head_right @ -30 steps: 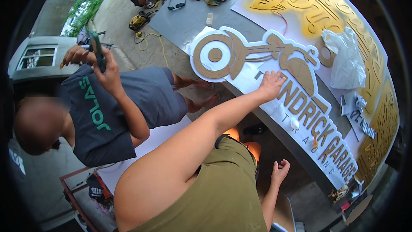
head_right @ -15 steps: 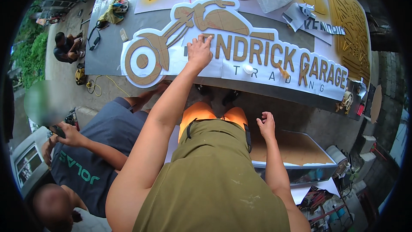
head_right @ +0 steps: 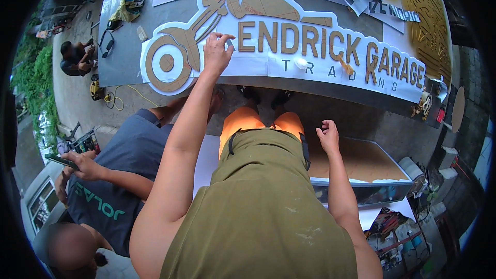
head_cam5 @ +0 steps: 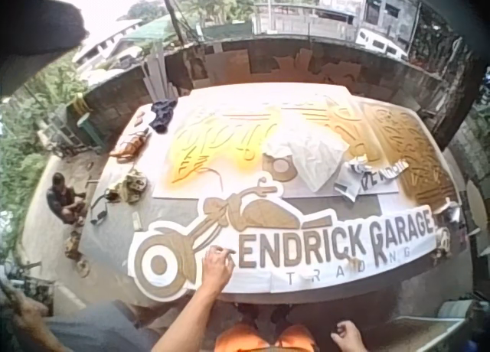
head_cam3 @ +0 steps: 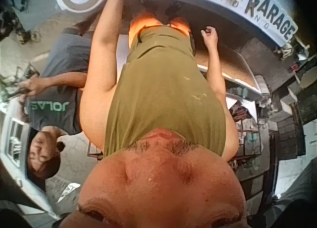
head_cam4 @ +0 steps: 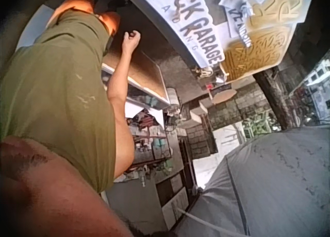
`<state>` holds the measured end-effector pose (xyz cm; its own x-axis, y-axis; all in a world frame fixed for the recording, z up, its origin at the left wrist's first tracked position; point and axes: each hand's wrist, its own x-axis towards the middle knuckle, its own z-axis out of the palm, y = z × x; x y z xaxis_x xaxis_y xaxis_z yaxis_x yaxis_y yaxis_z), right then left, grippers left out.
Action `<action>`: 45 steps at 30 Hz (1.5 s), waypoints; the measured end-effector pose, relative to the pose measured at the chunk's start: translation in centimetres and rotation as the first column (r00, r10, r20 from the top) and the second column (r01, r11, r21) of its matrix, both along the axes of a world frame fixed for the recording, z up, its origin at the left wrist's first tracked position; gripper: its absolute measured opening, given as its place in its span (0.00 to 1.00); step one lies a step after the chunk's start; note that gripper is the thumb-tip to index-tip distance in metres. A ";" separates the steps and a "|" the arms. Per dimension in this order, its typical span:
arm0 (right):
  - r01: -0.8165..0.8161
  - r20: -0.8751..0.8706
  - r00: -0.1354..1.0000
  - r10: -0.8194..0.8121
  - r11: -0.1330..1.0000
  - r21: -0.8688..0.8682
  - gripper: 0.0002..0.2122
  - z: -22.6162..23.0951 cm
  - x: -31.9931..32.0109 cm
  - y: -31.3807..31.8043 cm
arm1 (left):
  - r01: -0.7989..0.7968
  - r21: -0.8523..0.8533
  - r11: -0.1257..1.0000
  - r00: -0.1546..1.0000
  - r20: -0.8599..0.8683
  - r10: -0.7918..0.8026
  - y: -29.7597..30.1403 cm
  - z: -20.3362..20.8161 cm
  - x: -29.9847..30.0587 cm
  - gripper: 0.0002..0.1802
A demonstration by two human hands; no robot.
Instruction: Assembling a garage sign by gluing wooden letters and logo components onto a base.
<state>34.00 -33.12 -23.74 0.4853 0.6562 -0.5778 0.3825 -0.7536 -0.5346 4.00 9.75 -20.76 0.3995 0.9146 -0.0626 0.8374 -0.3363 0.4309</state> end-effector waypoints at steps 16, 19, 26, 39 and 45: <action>-0.026 0.007 1.000 0.026 1.000 -0.015 0.19 0.9 -0.9 2.1 | 0.003 -0.002 1.000 1.000 0.008 -0.003 -1.3 -0.4 0.8 0.14; -0.020 -0.001 1.000 0.020 1.000 -0.017 0.20 0.7 -1.3 1.9 | -0.003 -0.004 1.000 1.000 0.005 0.003 -1.3 -0.4 0.7 0.14; -0.012 -0.006 1.000 0.012 1.000 -0.006 0.19 0.6 -1.6 1.9 | -0.016 0.014 1.000 1.000 0.025 0.015 -2.6 -0.7 0.1 0.14; 0.247 0.104 0.959 -0.264 0.958 0.149 0.10 0.6 1.3 4.8 | 0.092 -0.113 0.989 0.979 0.191 -0.069 -12.0 1.5 -3.7 0.12; 0.355 0.245 0.871 -0.426 0.890 0.286 0.06 0.1 8.1 7.3 | 0.087 -0.349 0.933 0.979 0.206 -0.014 -15.7 0.5 -7.1 0.11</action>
<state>42.12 -25.83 -23.68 0.8521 0.4708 -0.2288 0.2470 -0.7471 -0.6171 -3.11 -5.96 -20.22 0.4819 0.8253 -0.2943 0.7097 -0.1707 0.6835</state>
